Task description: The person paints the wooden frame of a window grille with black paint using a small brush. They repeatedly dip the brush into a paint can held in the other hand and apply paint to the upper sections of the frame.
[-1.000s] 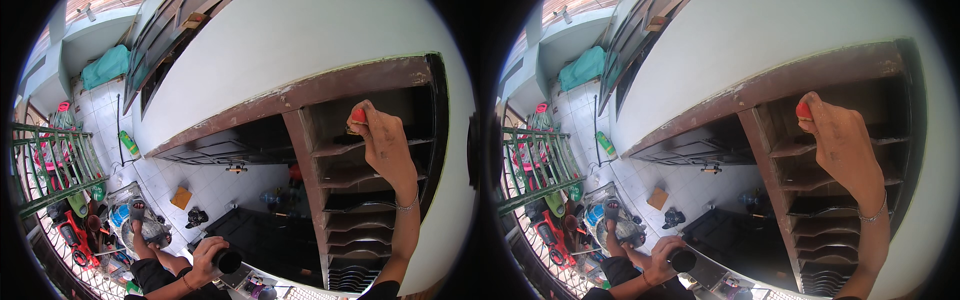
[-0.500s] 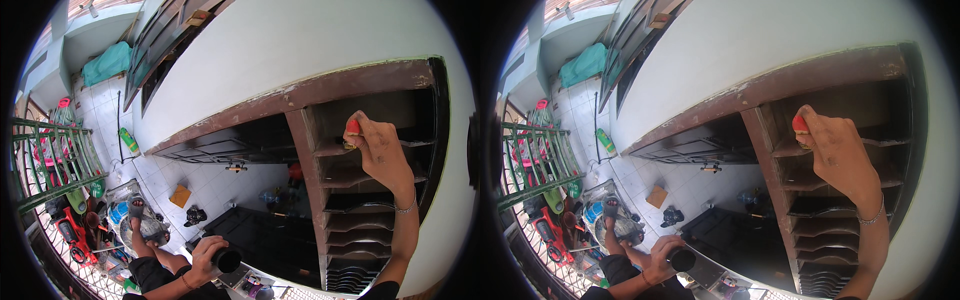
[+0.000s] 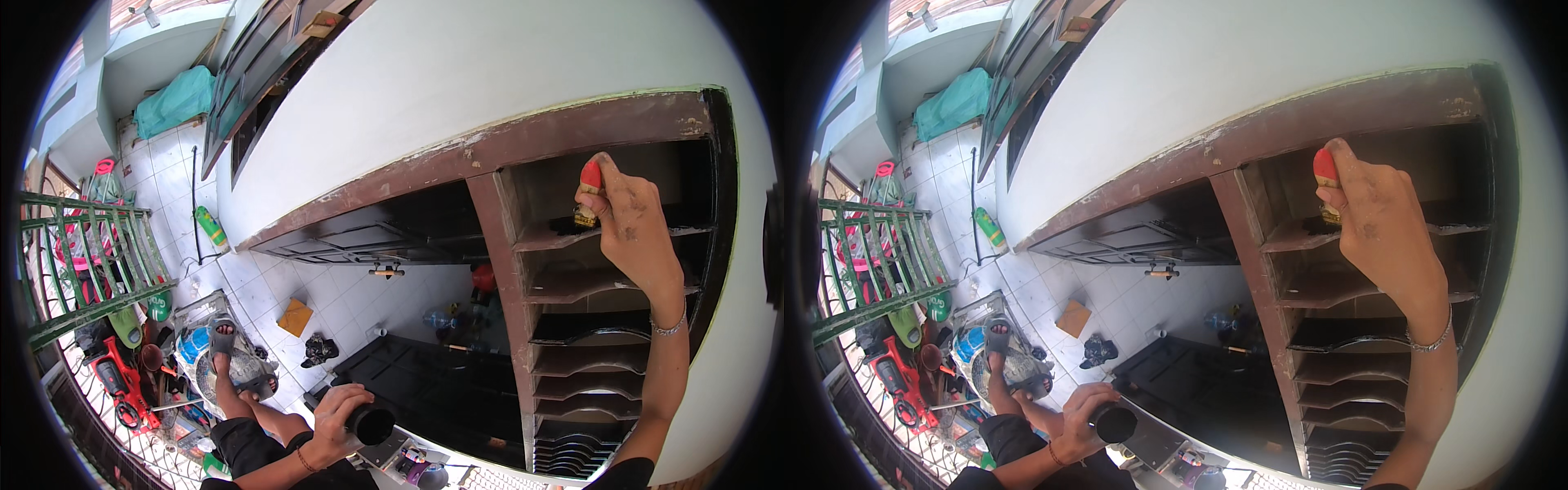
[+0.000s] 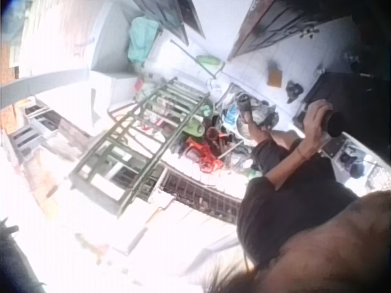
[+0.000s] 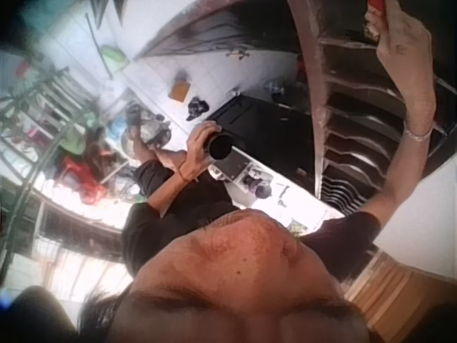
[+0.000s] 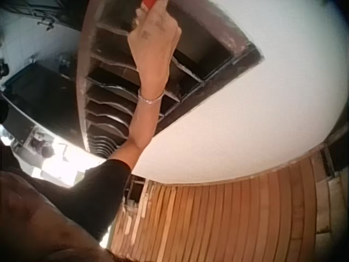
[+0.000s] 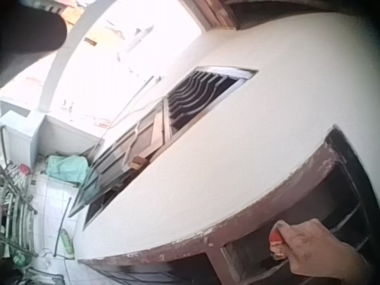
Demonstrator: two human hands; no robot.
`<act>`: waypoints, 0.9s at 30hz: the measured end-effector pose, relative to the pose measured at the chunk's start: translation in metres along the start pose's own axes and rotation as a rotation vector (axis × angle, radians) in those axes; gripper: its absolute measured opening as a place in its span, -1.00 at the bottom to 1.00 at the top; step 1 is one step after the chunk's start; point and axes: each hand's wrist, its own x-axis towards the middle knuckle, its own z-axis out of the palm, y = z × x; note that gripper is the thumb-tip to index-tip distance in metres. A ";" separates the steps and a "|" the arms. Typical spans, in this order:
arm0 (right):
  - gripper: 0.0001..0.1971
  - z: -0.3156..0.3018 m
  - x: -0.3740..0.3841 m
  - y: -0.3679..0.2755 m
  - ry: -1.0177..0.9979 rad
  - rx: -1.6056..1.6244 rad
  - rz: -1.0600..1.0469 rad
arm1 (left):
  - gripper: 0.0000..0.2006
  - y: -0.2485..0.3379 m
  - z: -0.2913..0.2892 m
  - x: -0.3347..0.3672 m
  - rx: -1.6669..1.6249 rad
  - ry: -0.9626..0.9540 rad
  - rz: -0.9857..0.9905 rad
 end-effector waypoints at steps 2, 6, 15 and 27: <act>-0.29 0.000 -0.002 -0.009 0.000 -0.037 -0.052 | -0.52 -0.001 0.001 -0.001 0.001 0.005 -0.007; -0.40 0.000 0.009 -0.001 0.109 -0.057 -0.026 | -0.51 0.000 0.002 -0.001 -0.010 -0.006 -0.004; -0.56 -0.001 0.024 -0.026 0.099 -0.104 0.008 | -0.50 0.000 0.003 -0.004 -0.008 -0.004 -0.007; -0.53 -0.001 0.013 0.007 0.020 0.143 0.161 | -0.52 0.000 0.000 -0.007 -0.009 -0.004 -0.013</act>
